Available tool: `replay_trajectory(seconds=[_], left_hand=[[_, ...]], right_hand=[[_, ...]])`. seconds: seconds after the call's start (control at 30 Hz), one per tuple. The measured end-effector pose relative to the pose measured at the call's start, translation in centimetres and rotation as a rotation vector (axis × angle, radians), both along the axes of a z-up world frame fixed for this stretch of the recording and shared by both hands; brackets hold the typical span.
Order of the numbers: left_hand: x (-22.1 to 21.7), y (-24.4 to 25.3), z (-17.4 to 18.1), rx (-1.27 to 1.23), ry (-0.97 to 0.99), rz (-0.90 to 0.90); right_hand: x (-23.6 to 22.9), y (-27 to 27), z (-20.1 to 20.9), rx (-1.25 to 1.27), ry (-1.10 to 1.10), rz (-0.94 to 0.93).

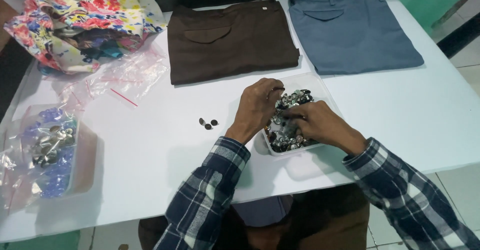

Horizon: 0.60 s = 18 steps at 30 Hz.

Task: Sorting small black buttons from a plastic container onto a table for inspection or assembly preparation.

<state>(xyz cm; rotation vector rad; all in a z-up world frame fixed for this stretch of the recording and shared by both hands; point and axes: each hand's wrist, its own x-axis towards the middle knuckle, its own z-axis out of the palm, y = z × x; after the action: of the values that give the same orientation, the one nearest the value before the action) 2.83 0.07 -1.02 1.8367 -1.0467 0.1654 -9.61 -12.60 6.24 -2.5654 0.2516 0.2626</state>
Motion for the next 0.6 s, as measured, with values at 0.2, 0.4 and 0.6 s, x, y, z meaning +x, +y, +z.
replay_trajectory(seconds=[0.2, 0.4, 0.6], left_hand=[[-0.3, -0.2, -0.1, 0.044, -0.005, 0.037], [-0.9, 0.2, 0.8, 0.048, 0.001, 0.044], [-0.1, -0.1, -0.2, 0.033, 0.021, 0.021]], right_hand=[[0.8, -0.7, -0.3, -0.411, -0.103, 0.084], [3.1, 0.2, -4.7, -0.489, -0.124, 0.308], [4.3, -1.4, -6.5, -0.442, -0.072, 0.422]])
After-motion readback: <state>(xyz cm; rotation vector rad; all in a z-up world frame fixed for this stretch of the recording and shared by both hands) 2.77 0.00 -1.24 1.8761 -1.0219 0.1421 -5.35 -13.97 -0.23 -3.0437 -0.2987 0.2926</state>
